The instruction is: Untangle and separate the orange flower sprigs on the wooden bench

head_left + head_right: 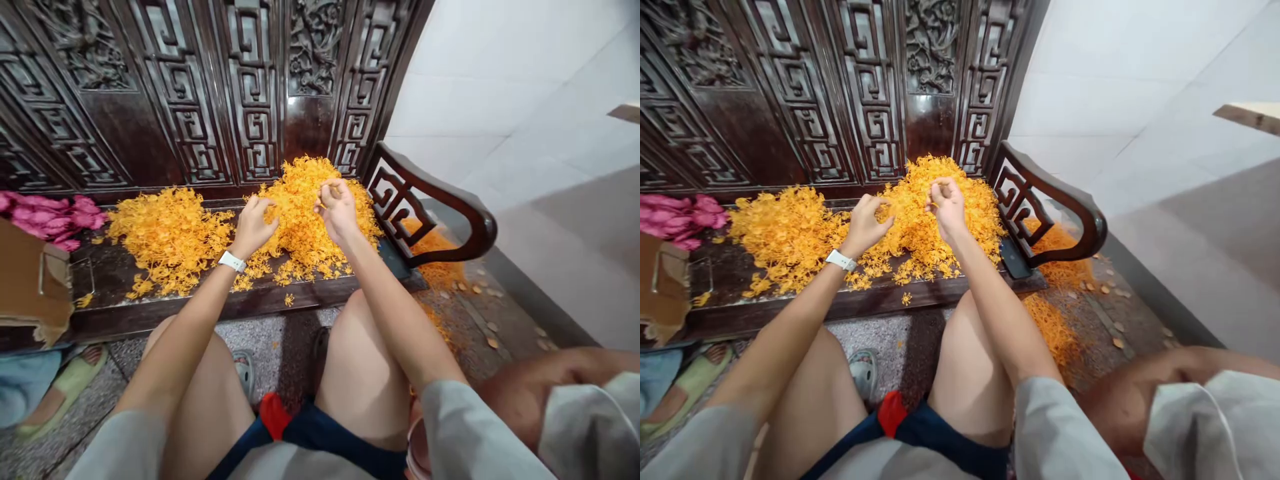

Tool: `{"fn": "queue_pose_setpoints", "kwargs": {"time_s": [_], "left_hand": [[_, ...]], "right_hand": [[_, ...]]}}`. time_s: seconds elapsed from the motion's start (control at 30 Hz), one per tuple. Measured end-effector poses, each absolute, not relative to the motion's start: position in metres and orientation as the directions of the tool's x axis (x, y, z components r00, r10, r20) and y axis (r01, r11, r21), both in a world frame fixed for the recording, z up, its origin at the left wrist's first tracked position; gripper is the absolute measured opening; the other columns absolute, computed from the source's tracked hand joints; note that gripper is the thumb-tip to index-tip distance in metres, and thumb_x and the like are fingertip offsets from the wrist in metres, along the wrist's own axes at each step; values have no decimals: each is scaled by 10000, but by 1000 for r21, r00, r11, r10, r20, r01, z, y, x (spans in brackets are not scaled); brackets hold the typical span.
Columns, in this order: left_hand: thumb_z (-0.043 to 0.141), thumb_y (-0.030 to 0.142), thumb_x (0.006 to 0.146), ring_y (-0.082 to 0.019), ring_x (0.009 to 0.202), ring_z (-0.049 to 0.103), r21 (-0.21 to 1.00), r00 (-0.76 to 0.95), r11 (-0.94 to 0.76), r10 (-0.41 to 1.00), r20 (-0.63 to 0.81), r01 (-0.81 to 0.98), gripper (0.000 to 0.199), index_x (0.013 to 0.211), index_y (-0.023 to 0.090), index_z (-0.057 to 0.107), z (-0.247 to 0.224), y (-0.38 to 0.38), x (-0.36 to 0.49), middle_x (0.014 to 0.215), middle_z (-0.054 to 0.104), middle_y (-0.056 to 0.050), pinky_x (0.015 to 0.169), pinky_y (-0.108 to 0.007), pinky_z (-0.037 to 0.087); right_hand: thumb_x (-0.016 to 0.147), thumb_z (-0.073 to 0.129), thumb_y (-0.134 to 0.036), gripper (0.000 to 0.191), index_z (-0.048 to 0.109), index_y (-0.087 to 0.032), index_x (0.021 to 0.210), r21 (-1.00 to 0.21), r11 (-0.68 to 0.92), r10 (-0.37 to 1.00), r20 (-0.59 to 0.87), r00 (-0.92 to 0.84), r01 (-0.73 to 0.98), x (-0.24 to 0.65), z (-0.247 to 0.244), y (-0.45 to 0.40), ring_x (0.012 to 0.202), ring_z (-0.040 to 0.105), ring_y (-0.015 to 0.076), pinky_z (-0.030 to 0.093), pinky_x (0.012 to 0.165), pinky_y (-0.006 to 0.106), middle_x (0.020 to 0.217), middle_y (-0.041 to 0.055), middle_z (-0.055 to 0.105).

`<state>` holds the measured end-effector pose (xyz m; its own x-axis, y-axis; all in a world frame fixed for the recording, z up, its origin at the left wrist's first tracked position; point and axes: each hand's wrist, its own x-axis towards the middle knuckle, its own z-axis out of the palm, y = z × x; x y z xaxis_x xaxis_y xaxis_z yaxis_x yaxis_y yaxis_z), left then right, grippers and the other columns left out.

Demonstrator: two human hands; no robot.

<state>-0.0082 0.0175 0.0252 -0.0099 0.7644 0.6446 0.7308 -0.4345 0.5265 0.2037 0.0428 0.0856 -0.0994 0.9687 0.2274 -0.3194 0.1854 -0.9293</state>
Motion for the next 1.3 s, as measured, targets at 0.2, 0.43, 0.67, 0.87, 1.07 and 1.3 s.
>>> {"fn": "queue_pose_setpoints", "kwargs": {"time_s": [0.2,0.43,0.67,0.87,1.07,1.3], "left_hand": [[679,195,928,-202,798,615,574,-12,-519,735,678,634,131,1029,154,750,24,24,-11,901,662,-65,756,-336,482],[643,271,973,-235,877,743,709,-67,-439,824,562,552,186,1017,179,798,23,27,-1,958,816,-77,827,-359,541],[719,190,890,-200,784,754,925,-198,-309,914,353,223,96,914,137,796,21,29,17,838,803,-91,773,-325,584],[707,180,850,-180,719,697,937,-120,-292,941,318,189,104,917,147,780,22,22,23,805,769,-70,669,-298,521],[693,178,726,-174,729,635,949,-62,-306,948,311,79,72,771,176,749,27,25,15,773,723,-37,717,-314,478],[594,177,608,-175,694,497,963,-19,-269,963,269,-14,61,630,198,647,33,26,9,720,613,-39,664,-314,409]], "right_hand": [[999,609,-229,76,540,-256,980,-890,142,986,167,-19,-433,229,88,56,684,518,73,455,637,213,891,-15,555],[951,714,-410,233,540,-268,1013,-928,97,995,91,35,-360,238,73,64,675,516,87,445,615,235,930,0,599],[884,767,-479,375,623,-203,1093,-972,-142,954,-83,-289,-189,217,52,53,830,593,150,462,700,297,1112,83,665],[888,699,-231,142,628,-167,994,-990,116,945,83,-316,85,200,35,62,741,529,139,383,707,304,806,11,626],[890,631,-164,99,542,-206,877,-941,266,948,214,-237,211,206,28,80,626,426,124,315,637,307,660,-43,494],[887,641,-164,151,500,-218,872,-979,149,978,126,-165,137,202,35,78,633,487,130,347,623,302,695,-10,564]]}}
